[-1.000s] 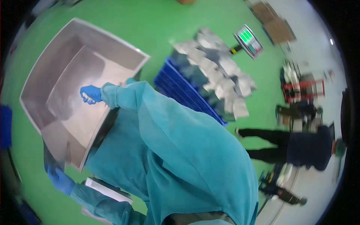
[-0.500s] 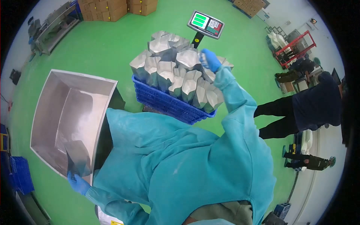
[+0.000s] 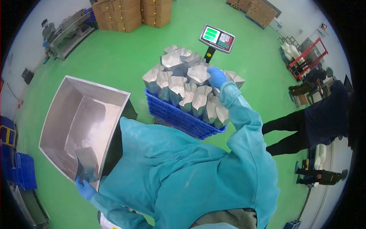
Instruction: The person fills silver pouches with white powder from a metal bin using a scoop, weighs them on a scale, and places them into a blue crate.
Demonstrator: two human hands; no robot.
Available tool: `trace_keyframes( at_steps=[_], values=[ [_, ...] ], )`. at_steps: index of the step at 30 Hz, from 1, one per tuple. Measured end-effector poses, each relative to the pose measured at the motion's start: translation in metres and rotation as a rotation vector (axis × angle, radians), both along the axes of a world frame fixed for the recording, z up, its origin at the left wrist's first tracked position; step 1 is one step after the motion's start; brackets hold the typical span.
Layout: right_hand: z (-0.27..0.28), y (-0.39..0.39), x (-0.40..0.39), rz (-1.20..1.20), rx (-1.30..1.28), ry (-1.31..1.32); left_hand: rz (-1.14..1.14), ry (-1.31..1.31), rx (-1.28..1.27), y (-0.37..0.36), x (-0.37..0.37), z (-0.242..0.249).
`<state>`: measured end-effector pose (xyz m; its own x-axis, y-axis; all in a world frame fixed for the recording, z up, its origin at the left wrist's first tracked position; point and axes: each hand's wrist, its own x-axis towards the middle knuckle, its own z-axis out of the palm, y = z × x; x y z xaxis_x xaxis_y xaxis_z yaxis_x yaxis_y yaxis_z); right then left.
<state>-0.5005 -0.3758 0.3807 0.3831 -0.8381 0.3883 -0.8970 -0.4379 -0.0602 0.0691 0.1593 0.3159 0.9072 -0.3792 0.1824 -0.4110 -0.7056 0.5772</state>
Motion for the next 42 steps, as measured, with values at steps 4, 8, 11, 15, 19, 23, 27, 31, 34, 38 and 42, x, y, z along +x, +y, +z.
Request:
trace_keyframes(
  at_steps=[4,8,11,15,19,23,27,31,34,38,42],
  values=[
    [0.026,0.021,0.128,0.216,0.231,-0.229,-0.006,0.085,0.002,0.011,0.029,-0.033],
    [0.011,0.051,0.259,0.568,0.761,-0.087,0.027,0.15,0.177,-0.001,0.03,-0.008],
    [-0.03,0.072,0.343,0.889,0.439,0.012,-0.166,0.276,-0.364,0.035,0.12,-0.117],
    [-0.095,0.115,0.519,1.113,0.714,0.36,-0.124,0.158,-0.325,0.006,0.107,-0.033],
    [-0.223,0.108,0.628,1.189,0.591,0.494,0.261,-0.165,0.115,0.022,0.168,-0.069],
    [-0.295,0.125,0.65,1.135,0.518,0.791,0.175,-0.277,0.016,0.037,0.231,-0.134],
    [-0.353,0.165,0.652,0.791,0.639,1.304,0.226,-0.203,0.02,0.054,0.238,-0.181],
    [-0.321,0.233,0.689,1.344,0.939,0.636,0.253,-0.43,-0.085,0.063,0.232,-0.199],
    [-0.361,0.172,0.712,1.186,0.662,0.795,0.278,-0.283,-0.03,0.065,0.225,-0.208],
    [-0.414,0.168,0.812,1.237,0.419,0.823,0.41,-0.123,-0.06,0.044,0.202,-0.174],
    [-0.48,0.246,0.89,1.224,0.565,0.734,0.403,-0.094,-0.097,0.044,0.217,-0.172]
  ],
)
